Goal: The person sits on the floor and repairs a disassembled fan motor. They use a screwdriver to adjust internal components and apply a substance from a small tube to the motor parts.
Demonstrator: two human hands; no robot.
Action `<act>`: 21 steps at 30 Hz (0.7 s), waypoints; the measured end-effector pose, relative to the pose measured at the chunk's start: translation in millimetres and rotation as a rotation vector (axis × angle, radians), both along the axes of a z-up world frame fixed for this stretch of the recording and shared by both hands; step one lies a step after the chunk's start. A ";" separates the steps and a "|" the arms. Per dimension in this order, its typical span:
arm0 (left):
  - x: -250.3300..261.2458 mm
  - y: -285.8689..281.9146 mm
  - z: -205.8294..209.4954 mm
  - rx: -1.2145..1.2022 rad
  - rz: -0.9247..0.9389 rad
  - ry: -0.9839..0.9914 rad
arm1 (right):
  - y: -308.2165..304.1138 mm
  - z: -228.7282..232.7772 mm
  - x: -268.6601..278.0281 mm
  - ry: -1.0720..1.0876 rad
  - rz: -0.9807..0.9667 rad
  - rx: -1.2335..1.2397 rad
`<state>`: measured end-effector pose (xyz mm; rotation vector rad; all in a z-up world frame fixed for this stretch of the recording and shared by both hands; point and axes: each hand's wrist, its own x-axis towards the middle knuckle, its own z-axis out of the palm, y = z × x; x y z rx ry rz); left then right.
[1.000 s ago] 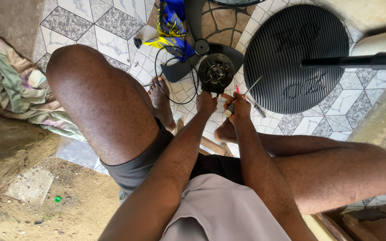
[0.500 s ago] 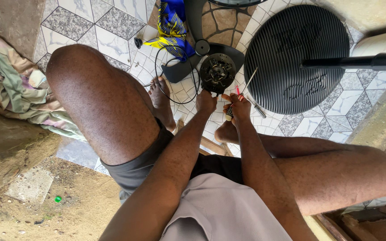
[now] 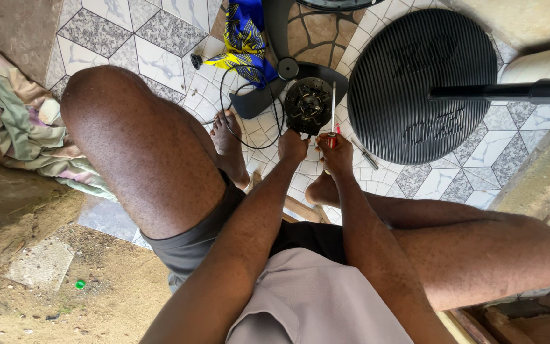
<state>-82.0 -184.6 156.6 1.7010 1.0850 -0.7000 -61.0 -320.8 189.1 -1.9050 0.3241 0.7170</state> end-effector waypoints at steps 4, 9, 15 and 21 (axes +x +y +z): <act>-5.9 -4.9 -22.2 0.100 -0.069 -0.043 | 4.1 -0.7 0.9 -0.011 0.001 -0.031; -16.8 -7.4 -45.7 0.089 -0.022 -0.138 | 7.1 -5.9 0.0 -0.044 -0.007 -0.057; -19.1 -1.2 -17.8 0.149 -0.001 -0.123 | 7.1 -11.5 -0.6 -0.104 -0.020 -0.045; -13.1 10.9 19.5 0.266 -0.004 -0.087 | 13.2 -5.5 -0.1 -0.110 0.024 -0.129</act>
